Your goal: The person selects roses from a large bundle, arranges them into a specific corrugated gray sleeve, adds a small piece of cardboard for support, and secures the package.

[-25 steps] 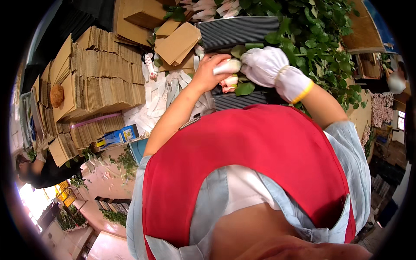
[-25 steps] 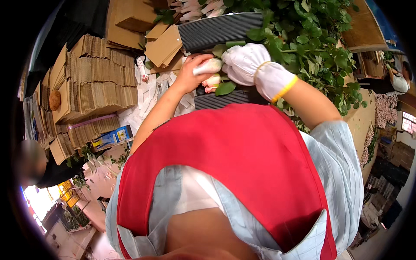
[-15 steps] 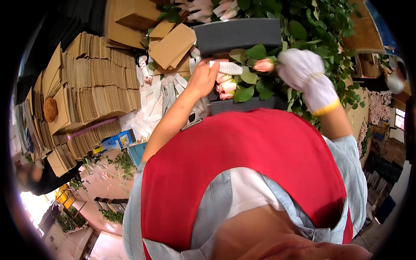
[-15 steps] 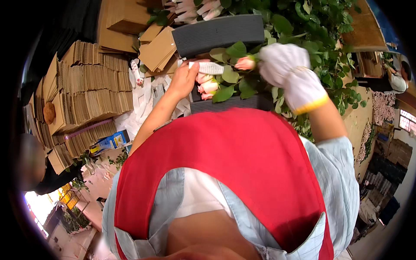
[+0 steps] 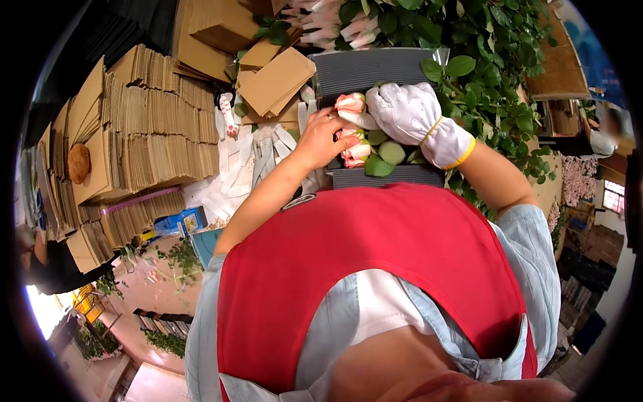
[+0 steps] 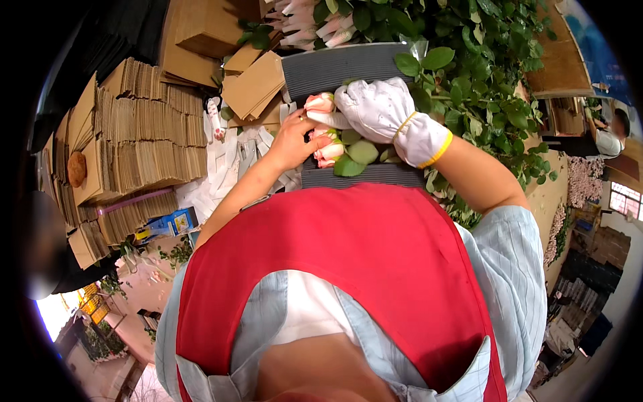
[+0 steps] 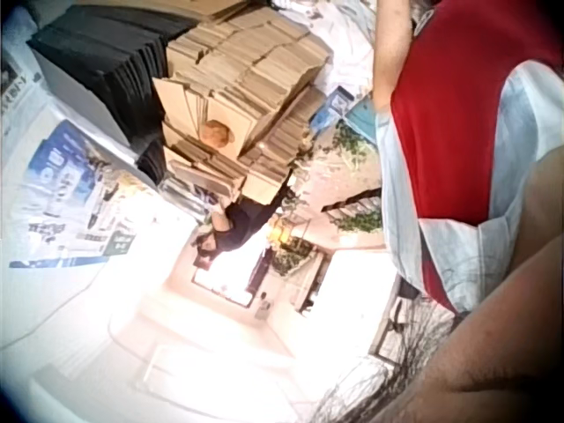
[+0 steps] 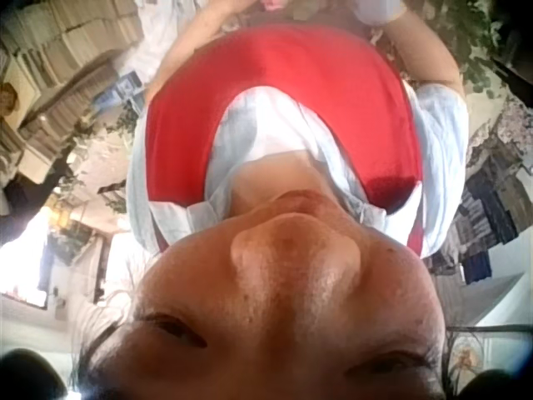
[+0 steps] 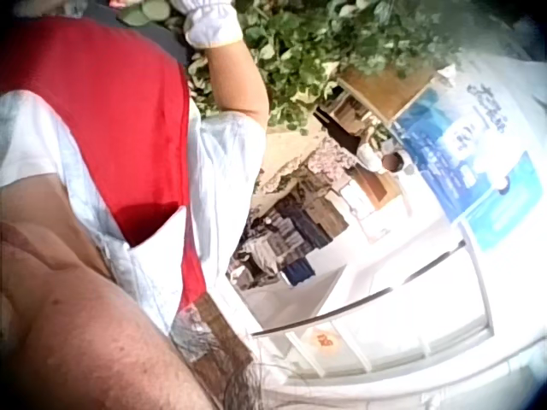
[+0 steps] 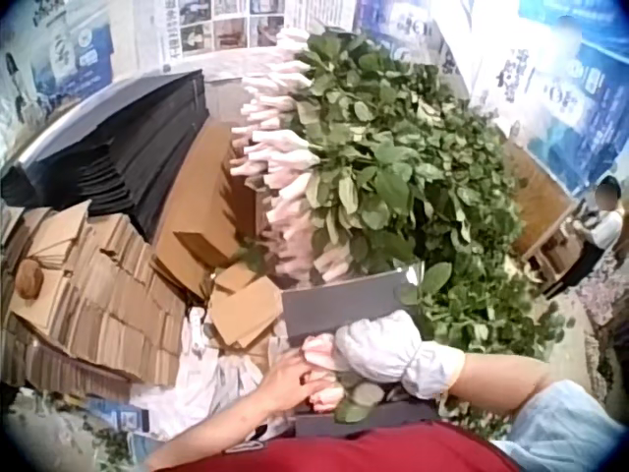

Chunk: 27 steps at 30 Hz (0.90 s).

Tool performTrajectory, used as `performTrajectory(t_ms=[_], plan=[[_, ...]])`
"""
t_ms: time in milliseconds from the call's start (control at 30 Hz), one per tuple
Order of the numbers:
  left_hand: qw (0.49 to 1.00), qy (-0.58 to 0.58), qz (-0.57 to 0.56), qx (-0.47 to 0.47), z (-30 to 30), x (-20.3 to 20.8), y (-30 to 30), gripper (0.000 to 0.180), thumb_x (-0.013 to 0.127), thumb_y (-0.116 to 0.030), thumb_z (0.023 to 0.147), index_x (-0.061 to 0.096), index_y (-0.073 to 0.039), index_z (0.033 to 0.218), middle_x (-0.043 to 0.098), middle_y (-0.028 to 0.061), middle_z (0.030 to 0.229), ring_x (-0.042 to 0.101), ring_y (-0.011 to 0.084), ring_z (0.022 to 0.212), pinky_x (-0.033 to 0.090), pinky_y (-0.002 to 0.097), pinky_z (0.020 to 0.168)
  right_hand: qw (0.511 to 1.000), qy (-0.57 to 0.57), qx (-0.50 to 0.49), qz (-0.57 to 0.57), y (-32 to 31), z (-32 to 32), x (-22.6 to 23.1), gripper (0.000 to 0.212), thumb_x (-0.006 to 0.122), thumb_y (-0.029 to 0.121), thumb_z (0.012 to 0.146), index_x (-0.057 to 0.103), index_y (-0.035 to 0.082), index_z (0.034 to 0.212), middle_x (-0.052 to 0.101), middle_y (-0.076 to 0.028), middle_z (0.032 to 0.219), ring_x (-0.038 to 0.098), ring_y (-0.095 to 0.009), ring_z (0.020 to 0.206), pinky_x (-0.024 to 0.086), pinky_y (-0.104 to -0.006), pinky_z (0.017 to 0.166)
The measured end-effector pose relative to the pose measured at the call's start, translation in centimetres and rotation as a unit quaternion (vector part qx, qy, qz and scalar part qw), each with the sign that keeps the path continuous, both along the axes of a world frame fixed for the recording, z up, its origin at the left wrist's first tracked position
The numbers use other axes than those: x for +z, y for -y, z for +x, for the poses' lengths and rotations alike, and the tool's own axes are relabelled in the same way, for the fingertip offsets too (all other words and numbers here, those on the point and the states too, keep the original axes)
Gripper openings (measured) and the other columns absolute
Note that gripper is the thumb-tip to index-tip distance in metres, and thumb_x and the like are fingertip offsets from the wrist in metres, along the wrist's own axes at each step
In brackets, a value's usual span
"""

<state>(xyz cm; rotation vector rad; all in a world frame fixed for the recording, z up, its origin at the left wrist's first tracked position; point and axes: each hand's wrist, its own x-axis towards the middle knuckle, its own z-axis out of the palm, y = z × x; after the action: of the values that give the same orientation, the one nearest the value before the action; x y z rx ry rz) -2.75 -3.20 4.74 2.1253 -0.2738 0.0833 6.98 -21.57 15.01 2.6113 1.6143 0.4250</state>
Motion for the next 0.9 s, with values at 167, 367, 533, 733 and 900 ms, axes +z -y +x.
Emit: performTrajectory(t_ms=[167, 367, 533, 733, 900], plan=[[0.999, 0.050, -0.015, 0.011, 0.0, -0.5, 0.3, 0.037, 0.072, -0.028, 0.077, 0.068, -0.014, 0.110, 0.063, 0.0083, 0.118, 0.053, 0.0296, 0.114, 0.036, 0.0420, 0.099, 0.946, -0.284, 0.131, 0.084, -0.5, -1.0, 2.8, 0.010, 0.063, 0.016, 0.077, 0.061, 0.007, 0.079, 0.062, -0.006, 0.072, 0.063, -0.025, 0.065, 0.050, -0.0356, 0.057], [0.997, 0.067, -0.006, 0.027, 0.1, -2.0, 0.4, 0.042, 0.076, -0.035, 0.072, 0.069, -0.012, 0.106, 0.060, 0.0105, 0.121, 0.050, 0.0332, 0.113, 0.038, 0.0430, 0.098, 0.994, -0.107, -0.010, 0.033, -0.1, 0.3, 0.5, 0.014, 0.061, 0.020, 0.079, 0.062, 0.009, 0.087, 0.061, -0.004, 0.066, 0.063, -0.024, 0.059, 0.049, -0.0373, 0.052], [0.998, 0.050, -0.026, -0.018, 0.1, -1.0, 0.1, 0.046, 0.075, -0.033, 0.073, 0.066, -0.015, 0.114, 0.061, 0.0070, 0.118, 0.051, 0.0340, 0.109, 0.037, 0.0427, 0.097, 0.999, 0.041, 0.012, -0.029, 0.1, -0.4, -2.1, 0.021, 0.059, 0.024, 0.079, 0.061, 0.013, 0.096, 0.056, 0.003, 0.066, 0.059, -0.013, 0.054, 0.041, -0.0330, 0.046], [0.981, 0.104, 0.135, 0.088, -1.3, -1.3, 1.5, 0.047, 0.073, -0.033, 0.075, 0.063, -0.022, 0.120, 0.051, 0.0017, 0.130, 0.046, 0.0301, 0.112, 0.035, 0.0430, 0.096, 0.994, 0.103, 0.025, -0.015, -0.5, 0.0, -3.6, 0.008, 0.059, 0.022, 0.076, 0.055, 0.015, 0.075, 0.053, 0.003, 0.060, 0.058, -0.012, 0.049, 0.036, -0.0329, 0.041], [0.965, 0.165, 0.192, 0.070, -0.6, -0.2, 0.9, 0.048, 0.072, -0.034, 0.075, 0.062, -0.024, 0.121, 0.040, -0.0023, 0.141, 0.042, 0.0276, 0.115, 0.034, 0.0449, 0.098, 0.995, 0.097, 0.034, 0.009, -0.4, -0.1, -3.3, 0.009, 0.059, 0.022, 0.077, 0.058, 0.014, 0.080, 0.055, 0.003, 0.061, 0.060, -0.013, 0.050, 0.040, -0.0337, 0.040]])
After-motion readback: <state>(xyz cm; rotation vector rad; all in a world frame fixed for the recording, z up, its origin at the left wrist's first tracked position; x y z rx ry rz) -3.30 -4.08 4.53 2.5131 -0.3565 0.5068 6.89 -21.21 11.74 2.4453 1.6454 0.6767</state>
